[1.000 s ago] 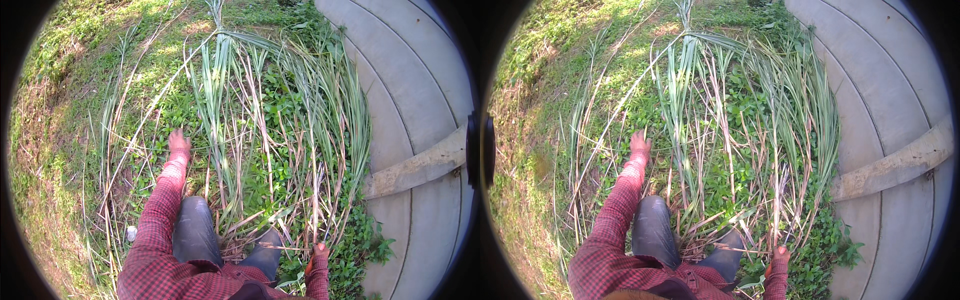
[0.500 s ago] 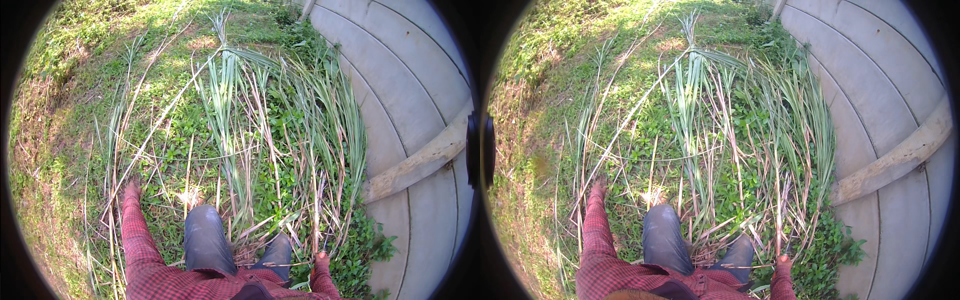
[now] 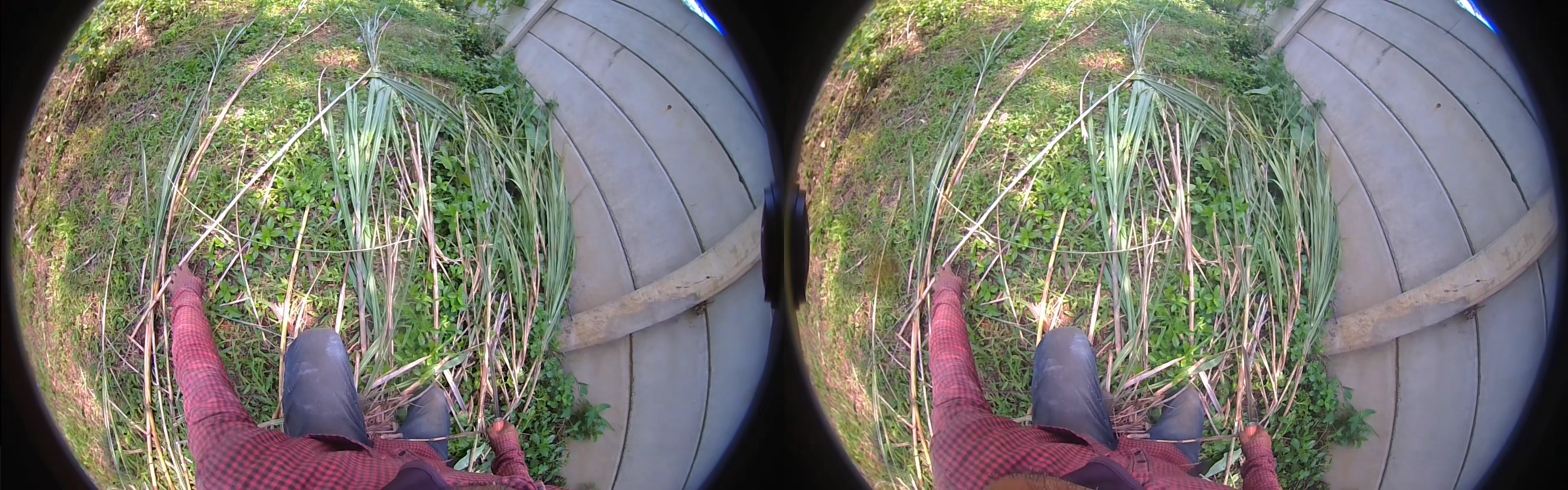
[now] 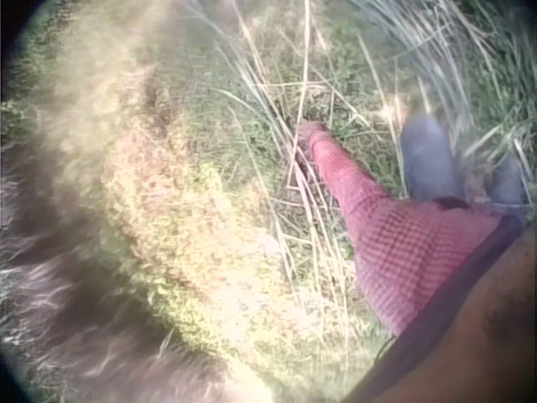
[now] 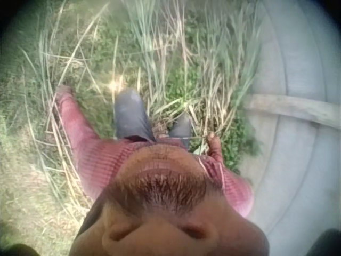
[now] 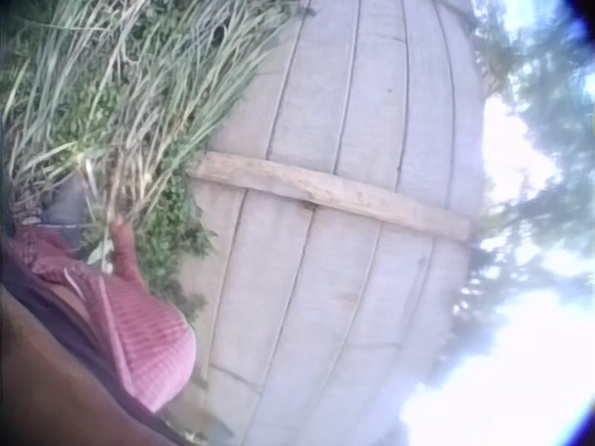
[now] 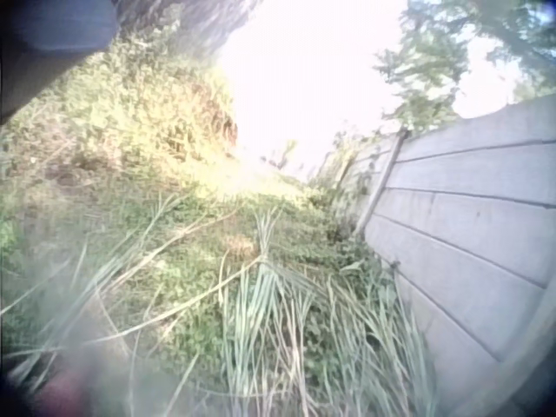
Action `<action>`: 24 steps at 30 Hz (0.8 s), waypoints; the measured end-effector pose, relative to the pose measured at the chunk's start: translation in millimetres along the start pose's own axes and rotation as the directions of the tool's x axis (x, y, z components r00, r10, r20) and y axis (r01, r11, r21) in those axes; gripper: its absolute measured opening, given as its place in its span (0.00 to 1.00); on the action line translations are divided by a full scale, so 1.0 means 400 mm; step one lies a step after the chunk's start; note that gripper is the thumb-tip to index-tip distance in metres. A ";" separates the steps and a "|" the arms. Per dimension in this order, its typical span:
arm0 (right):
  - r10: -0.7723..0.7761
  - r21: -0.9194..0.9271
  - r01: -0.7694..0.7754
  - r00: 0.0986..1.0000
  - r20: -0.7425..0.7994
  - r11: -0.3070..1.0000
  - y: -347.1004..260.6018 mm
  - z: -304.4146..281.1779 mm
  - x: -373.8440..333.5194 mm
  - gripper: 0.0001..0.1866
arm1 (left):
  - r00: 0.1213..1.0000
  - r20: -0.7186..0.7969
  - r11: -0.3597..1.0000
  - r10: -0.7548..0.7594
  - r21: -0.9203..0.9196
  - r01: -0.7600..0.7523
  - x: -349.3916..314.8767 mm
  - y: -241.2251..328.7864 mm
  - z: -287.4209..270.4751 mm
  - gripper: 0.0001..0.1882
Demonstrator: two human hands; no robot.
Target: The person sits on the ground and uses a machete to chop long, thin sticks into smaller pieces. They hold the sticks with one hand and strike them with the machete in the other, creating a pile of cut material.
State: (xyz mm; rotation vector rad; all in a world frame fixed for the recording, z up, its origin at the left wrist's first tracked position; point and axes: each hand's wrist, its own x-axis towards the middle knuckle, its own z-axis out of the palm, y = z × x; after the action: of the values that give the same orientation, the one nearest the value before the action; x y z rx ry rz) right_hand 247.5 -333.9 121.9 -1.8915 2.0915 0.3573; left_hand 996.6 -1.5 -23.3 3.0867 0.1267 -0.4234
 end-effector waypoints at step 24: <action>-0.480 0.410 0.644 0.760 -0.438 0.646 -0.364 0.011 0.063 0.20 | -0.264 -0.884 0.917 0.386 0.337 0.215 -0.655 -0.181 -0.893 0.18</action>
State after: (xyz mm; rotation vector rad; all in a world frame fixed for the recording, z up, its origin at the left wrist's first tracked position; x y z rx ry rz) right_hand 390.3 -370.4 110.6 -2.1613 1.3653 -0.6423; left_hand 834.7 62.7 390.7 2.4773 -0.2420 2.5328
